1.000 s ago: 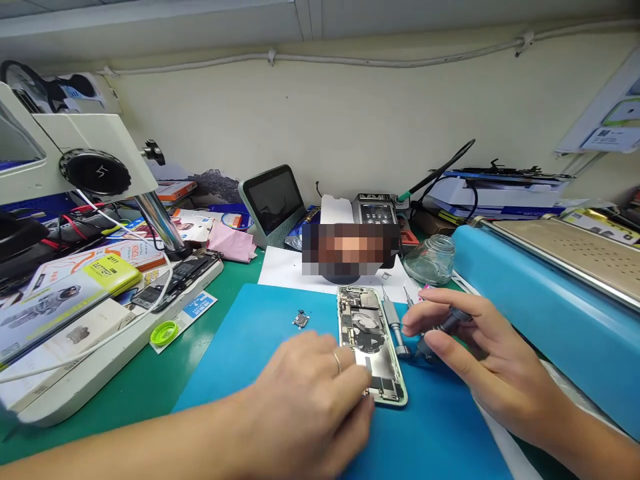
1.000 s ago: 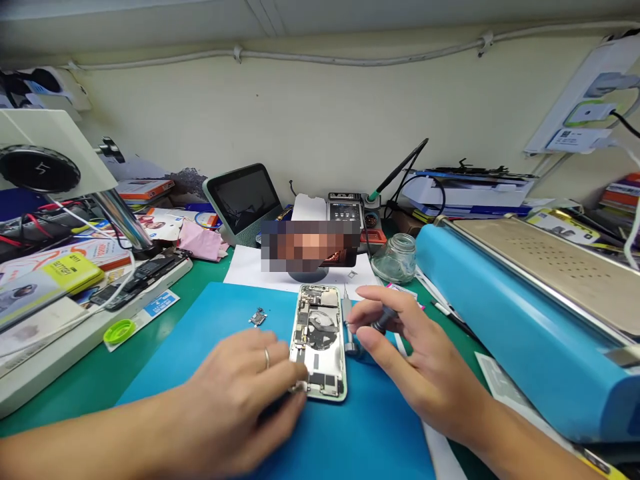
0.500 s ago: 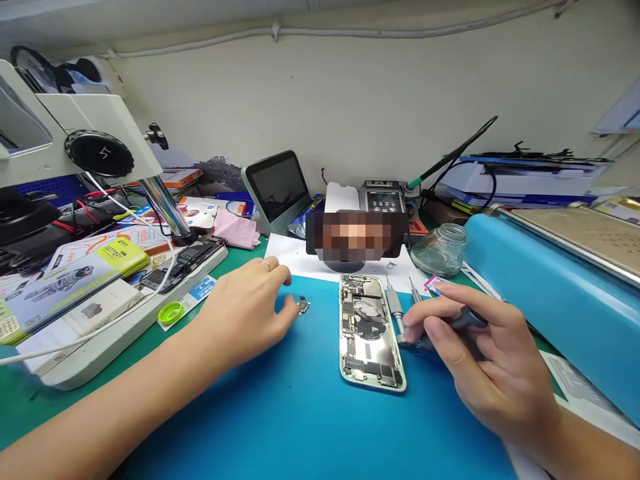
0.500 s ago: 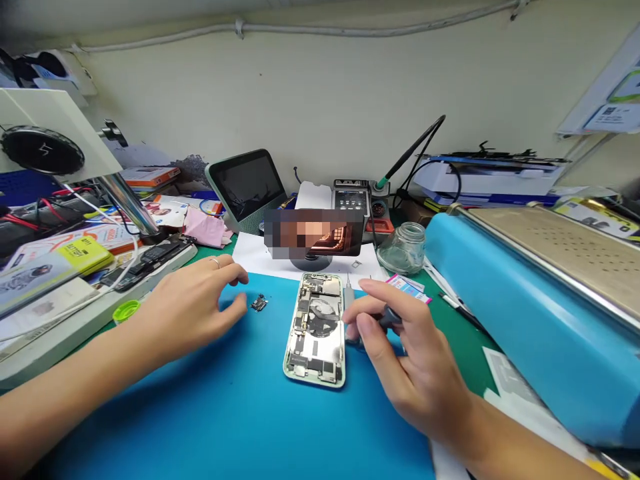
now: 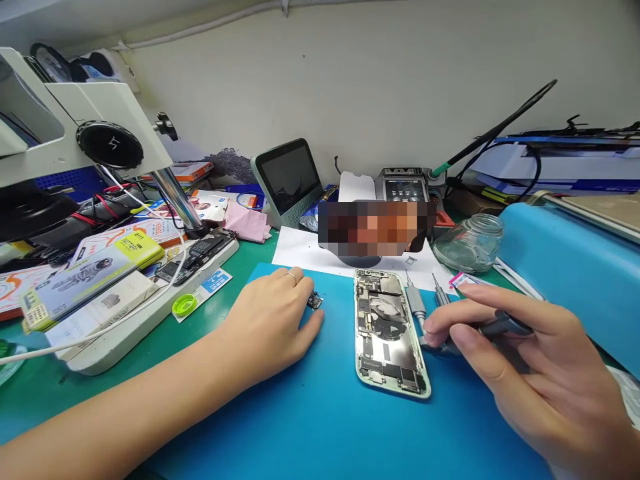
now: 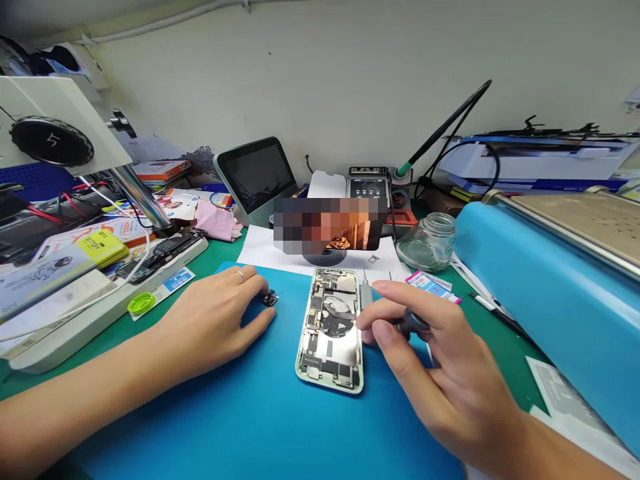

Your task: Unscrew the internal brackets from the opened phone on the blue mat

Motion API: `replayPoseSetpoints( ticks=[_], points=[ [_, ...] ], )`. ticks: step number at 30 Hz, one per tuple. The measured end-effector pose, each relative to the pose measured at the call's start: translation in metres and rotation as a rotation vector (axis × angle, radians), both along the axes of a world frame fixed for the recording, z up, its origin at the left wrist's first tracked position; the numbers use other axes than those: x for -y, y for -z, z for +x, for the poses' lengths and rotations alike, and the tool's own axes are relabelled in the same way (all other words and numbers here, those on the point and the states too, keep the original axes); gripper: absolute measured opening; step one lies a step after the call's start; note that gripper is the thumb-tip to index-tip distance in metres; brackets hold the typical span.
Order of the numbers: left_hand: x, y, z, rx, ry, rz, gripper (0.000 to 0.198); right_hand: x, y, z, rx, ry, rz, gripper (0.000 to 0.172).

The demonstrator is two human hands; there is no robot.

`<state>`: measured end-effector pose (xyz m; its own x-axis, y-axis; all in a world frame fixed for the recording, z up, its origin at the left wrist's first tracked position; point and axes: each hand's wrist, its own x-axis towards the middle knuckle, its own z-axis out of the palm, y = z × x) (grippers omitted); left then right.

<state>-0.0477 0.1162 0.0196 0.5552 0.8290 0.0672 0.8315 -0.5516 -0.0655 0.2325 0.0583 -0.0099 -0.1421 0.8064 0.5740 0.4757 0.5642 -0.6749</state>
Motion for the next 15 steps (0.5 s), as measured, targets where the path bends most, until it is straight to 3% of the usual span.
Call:
replayPoseSetpoints(
  ticks=[15],
  points=[
    [0.0014,-0.0034,0.0014,-0.098,0.038,0.036,0.031,-0.0029,-0.0017,0.0026,0.026,-0.086,0.067,0.046]
  ],
)
